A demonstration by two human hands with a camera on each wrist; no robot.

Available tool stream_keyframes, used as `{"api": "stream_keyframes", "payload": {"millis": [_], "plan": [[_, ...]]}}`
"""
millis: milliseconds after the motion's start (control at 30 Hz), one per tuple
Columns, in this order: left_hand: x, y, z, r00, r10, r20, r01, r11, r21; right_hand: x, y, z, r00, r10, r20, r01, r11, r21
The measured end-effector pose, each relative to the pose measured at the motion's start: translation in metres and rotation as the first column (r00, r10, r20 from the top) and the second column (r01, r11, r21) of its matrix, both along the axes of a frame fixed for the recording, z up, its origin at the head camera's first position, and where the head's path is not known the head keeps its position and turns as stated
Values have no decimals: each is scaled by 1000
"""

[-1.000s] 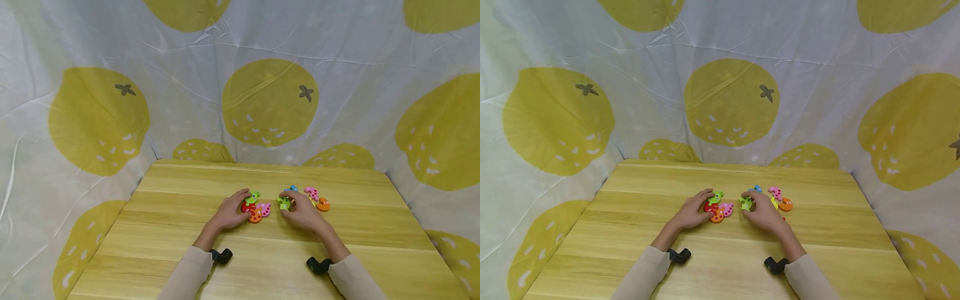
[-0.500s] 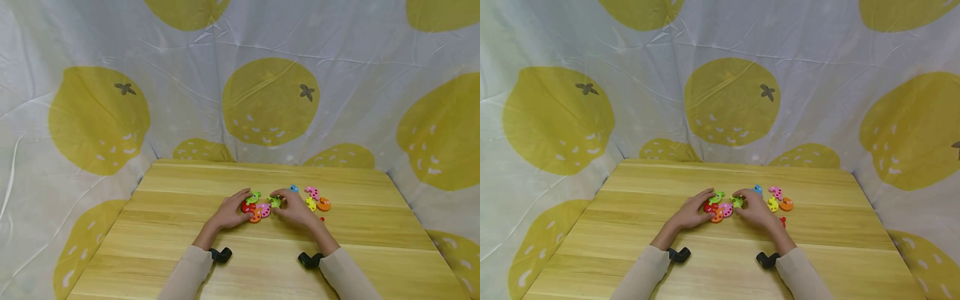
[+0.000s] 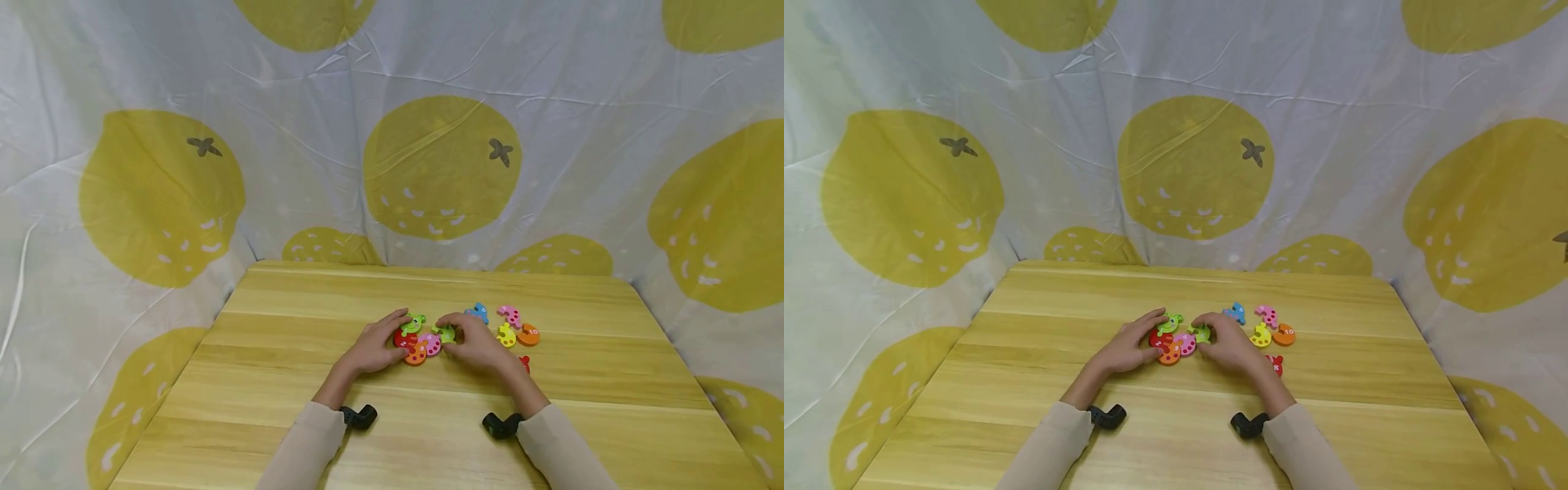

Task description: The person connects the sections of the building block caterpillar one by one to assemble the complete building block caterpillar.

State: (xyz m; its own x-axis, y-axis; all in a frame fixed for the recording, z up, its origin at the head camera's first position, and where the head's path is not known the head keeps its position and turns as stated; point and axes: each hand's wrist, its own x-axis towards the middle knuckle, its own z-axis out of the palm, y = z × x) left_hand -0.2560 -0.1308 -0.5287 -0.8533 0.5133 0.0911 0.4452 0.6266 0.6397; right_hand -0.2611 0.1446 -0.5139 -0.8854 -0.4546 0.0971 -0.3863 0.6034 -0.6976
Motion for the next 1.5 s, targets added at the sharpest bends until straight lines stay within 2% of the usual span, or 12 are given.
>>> {"api": "stream_keyframes", "payload": {"millis": [500, 767, 967, 1233, 1367, 1500], "plan": [[-1, -1, 0, 1000, 3, 19, -3, 1000, -26, -2, -1, -7, 1000, 12, 7, -12, 999, 40], [1, 0, -2, 1000, 24, 6, -24, 999, -40, 0, 2, -7, 999, 22, 34, -22, 1000, 3], [2, 2, -1, 999, 37, 5, -37, 996, -83, 2, 13, 2, 998, -41, 41, 42, 999, -26], [1, -5, 1, 1000, -17, 16, 19, 992, -122, -8, 41, 6, 988, -142, -52, 141, 990, -27], [-1, -7, 1, 1000, -21, 7, 21, 996, -92, -14, 50, 7, 980, -182, -81, 182, 983, -2], [-1, -5, -1, 1000, 14, -7, -14, 999, -42, -18, 54, 6, 974, -210, -86, 215, 975, 51]]}}
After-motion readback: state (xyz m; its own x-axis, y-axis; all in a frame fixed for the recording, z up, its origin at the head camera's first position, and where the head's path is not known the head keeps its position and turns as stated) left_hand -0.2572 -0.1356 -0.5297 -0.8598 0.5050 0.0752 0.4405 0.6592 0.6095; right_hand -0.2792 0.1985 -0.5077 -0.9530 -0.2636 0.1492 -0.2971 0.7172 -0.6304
